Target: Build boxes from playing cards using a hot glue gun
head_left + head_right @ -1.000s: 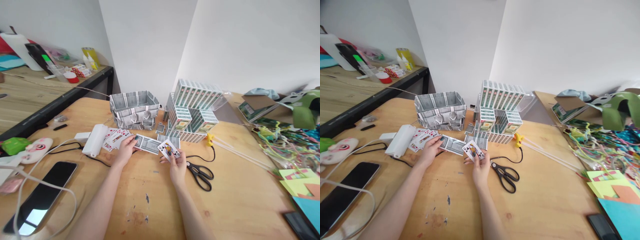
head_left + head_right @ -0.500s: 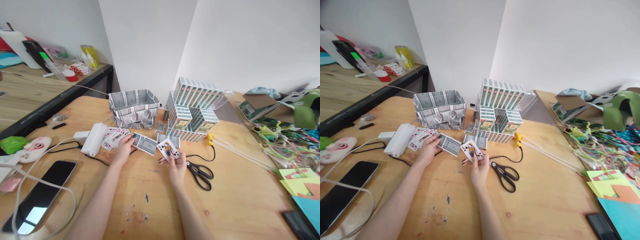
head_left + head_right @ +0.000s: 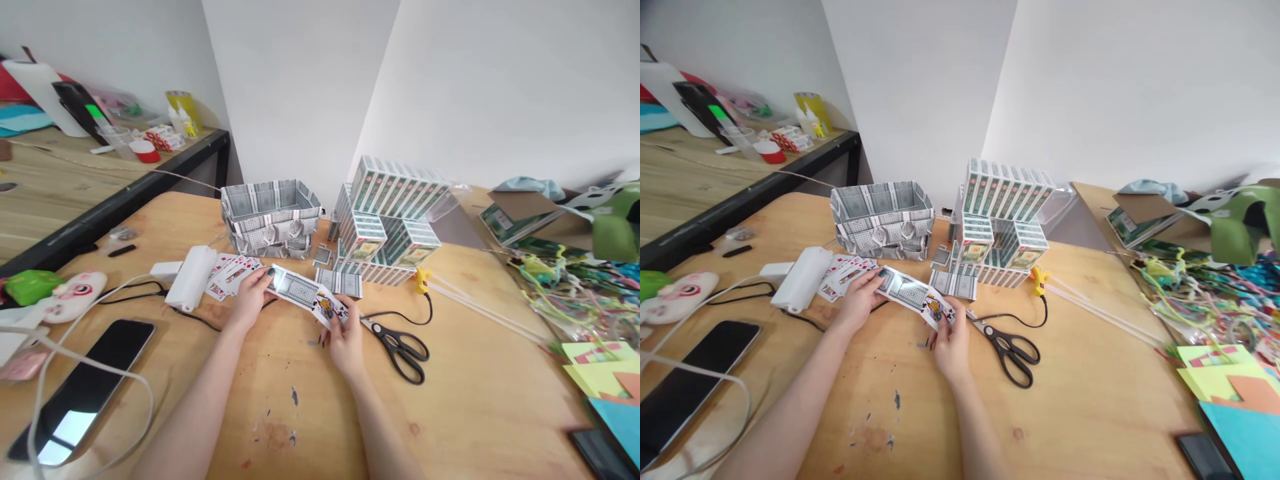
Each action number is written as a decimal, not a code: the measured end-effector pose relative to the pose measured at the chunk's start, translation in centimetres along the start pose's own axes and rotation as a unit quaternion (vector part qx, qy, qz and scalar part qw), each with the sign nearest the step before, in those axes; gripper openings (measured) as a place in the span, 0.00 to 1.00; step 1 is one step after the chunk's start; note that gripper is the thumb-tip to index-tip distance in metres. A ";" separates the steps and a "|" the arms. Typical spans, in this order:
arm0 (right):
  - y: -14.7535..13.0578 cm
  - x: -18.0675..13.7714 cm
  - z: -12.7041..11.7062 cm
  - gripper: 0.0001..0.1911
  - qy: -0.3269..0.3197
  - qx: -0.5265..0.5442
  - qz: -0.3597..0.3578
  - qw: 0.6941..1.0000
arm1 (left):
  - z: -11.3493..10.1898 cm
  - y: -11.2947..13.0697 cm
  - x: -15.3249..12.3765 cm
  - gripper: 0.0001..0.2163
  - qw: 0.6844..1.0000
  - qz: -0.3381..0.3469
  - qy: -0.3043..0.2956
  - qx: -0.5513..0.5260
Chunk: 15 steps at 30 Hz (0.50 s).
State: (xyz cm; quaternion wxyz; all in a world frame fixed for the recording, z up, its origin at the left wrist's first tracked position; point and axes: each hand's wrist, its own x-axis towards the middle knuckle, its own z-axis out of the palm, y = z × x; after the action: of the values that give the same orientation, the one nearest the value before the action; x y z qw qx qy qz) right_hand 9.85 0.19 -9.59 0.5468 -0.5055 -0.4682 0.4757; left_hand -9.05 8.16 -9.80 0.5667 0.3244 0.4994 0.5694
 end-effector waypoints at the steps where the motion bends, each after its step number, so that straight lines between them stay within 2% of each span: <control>1: 0.1 0.0 0.0 0.13 -0.008 -0.002 0.006 1.000 | 0.0 0.0 0.0 0.20 1.000 0.002 0.000 0.007; 8: 0.0 0.3 -0.6 0.12 -0.017 0.011 0.021 1.000 | 0.3 0.5 -0.8 0.17 0.997 0.017 -0.019 0.066; 15: 0.0 0.3 -1.0 0.12 0.013 -0.021 -0.019 1.000 | 0.3 0.9 -1.0 0.16 0.996 0.010 -0.042 0.074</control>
State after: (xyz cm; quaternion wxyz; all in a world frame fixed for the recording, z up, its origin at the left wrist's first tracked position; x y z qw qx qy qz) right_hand 10.91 0.42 -9.66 0.5509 -0.5139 -0.4809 0.4485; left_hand -8.87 7.41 -8.68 0.5558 0.3938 0.5125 0.5229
